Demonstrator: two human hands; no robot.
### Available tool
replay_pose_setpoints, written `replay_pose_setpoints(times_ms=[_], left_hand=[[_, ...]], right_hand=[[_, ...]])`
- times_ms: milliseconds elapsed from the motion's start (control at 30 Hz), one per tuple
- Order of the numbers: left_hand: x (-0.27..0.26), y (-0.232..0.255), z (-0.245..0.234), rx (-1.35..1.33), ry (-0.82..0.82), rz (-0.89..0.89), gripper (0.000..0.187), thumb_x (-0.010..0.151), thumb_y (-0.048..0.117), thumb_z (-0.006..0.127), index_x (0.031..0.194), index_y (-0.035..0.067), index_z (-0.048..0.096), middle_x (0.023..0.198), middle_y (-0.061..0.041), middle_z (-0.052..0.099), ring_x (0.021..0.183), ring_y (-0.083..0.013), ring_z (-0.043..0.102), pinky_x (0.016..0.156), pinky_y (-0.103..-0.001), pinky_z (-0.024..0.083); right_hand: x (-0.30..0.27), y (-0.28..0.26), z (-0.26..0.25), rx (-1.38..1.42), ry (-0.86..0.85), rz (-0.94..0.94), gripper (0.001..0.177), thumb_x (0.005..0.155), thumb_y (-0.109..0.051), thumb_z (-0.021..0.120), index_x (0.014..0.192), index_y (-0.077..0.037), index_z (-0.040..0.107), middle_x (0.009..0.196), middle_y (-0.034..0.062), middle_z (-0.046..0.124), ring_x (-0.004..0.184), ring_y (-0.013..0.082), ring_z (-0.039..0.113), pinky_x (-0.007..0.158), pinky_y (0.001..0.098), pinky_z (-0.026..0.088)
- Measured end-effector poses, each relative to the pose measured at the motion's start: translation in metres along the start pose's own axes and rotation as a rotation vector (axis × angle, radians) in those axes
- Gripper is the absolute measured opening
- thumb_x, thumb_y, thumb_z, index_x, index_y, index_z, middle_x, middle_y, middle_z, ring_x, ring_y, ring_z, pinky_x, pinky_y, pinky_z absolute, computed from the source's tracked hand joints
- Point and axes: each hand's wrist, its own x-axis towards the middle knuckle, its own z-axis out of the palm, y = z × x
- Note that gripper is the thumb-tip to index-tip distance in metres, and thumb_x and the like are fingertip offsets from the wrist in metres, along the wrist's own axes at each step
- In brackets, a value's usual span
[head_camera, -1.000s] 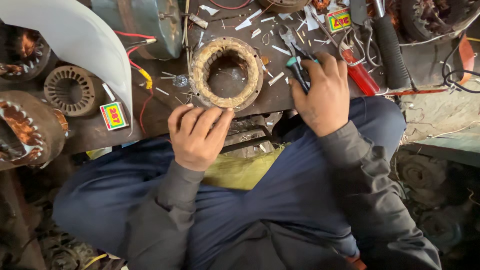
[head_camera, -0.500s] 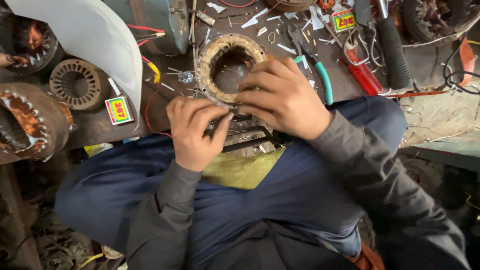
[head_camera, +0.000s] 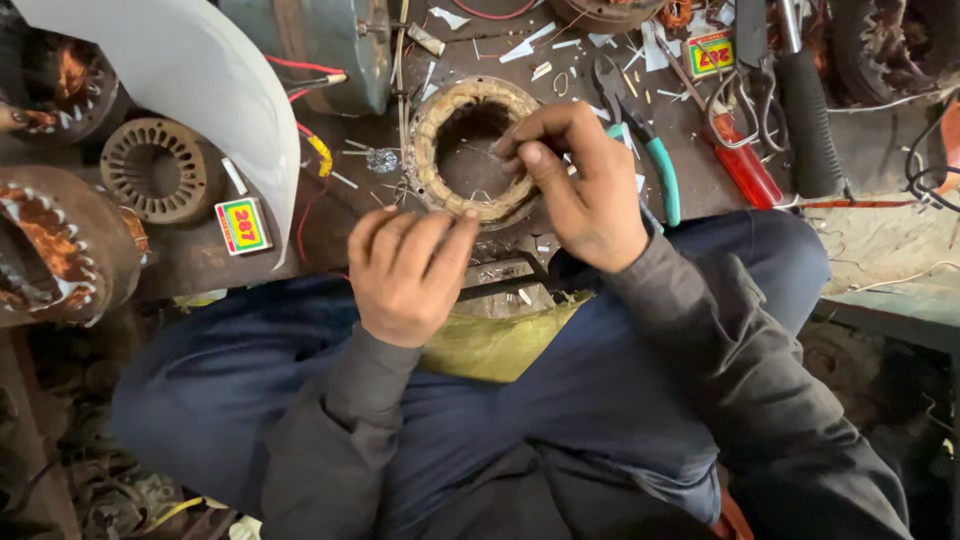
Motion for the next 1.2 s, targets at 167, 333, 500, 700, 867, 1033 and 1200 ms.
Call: replay_pose_setpoints(times_ms=[167, 333, 500, 700, 867, 1033, 1200], left_hand=[[0.003, -0.014, -0.005, 0.256, -0.022, 0.346, 0.026, 0.095, 0.007, 0.067, 0.119, 0.003, 0.079, 0.109, -0.006, 0.067, 0.099, -0.0206, 0.063, 0.103, -0.040, 0.051], [0.000, -0.031, 0.001, 0.231, 0.032, 0.425, 0.024, 0.092, 0.009, 0.073, 0.114, 0.001, 0.077, 0.106, -0.008, 0.067, 0.094, -0.0213, 0.065, 0.102, -0.039, 0.052], [-0.012, -0.037, 0.006, 0.176, 0.099, 0.044, 0.022, 0.087, 0.012, 0.088, 0.099, 0.008, 0.069, 0.094, -0.008, 0.059, 0.081, -0.0265, 0.060, 0.087, -0.043, 0.054], [-0.013, -0.018, -0.007, -0.087, 0.087, -0.122, 0.037, 0.094, 0.014, 0.086, 0.126, 0.007, 0.068, 0.111, -0.009, 0.065, 0.096, -0.0279, 0.067, 0.083, -0.040, 0.055], [0.002, -0.008, -0.003, -0.057, 0.008, 0.063, 0.035, 0.088, 0.013, 0.087, 0.119, 0.003, 0.074, 0.107, -0.009, 0.069, 0.084, -0.0236, 0.066, 0.070, -0.037, 0.052], [-0.004, -0.019, 0.001, -0.104, 0.088, -0.022, 0.022, 0.096, 0.005, 0.084, 0.114, 0.000, 0.074, 0.107, -0.009, 0.069, 0.085, -0.0225, 0.070, 0.072, -0.034, 0.056], [-0.009, -0.010, -0.002, -0.170, 0.122, -0.332, 0.013, 0.100, 0.010, 0.082, 0.106, 0.004, 0.072, 0.105, -0.011, 0.070, 0.087, -0.0247, 0.070, 0.074, -0.035, 0.057]], right_hand=[[-0.003, 0.002, -0.004, 0.005, -0.041, -0.008, 0.015, 0.115, -0.007, 0.054, 0.126, 0.003, 0.056, 0.113, 0.0115, 0.072, 0.102, 0.0152, 0.071, 0.093, 0.0291, 0.059], [-0.002, 0.006, 0.000, -0.033, -0.024, -0.013, 0.014, 0.115, -0.006, 0.054, 0.124, 0.003, 0.058, 0.111, 0.0107, 0.072, 0.099, 0.0153, 0.071, 0.091, 0.0287, 0.059], [-0.004, 0.005, -0.002, -0.045, -0.031, -0.062, 0.014, 0.115, -0.006, 0.054, 0.125, 0.003, 0.058, 0.114, 0.0117, 0.071, 0.101, 0.0156, 0.071, 0.091, 0.0287, 0.058], [-0.005, 0.003, -0.002, -0.025, -0.032, -0.040, 0.015, 0.114, -0.006, 0.054, 0.126, 0.003, 0.058, 0.115, 0.0116, 0.071, 0.102, 0.0153, 0.071, 0.091, 0.0288, 0.058], [-0.005, 0.003, -0.002, -0.010, -0.036, -0.049, 0.015, 0.114, -0.004, 0.055, 0.127, 0.003, 0.057, 0.117, 0.0118, 0.070, 0.103, 0.0159, 0.070, 0.092, 0.0292, 0.059], [-0.003, 0.003, -0.001, -0.037, -0.041, -0.041, 0.015, 0.113, -0.005, 0.056, 0.126, 0.003, 0.057, 0.117, 0.0115, 0.071, 0.103, 0.0148, 0.071, 0.090, 0.0286, 0.060], [-0.002, 0.000, -0.001, -0.311, -0.038, -0.179, 0.014, 0.107, -0.004, 0.065, 0.121, -0.002, 0.064, 0.118, 0.0115, 0.071, 0.106, 0.0243, 0.070, 0.092, 0.0342, 0.056]])
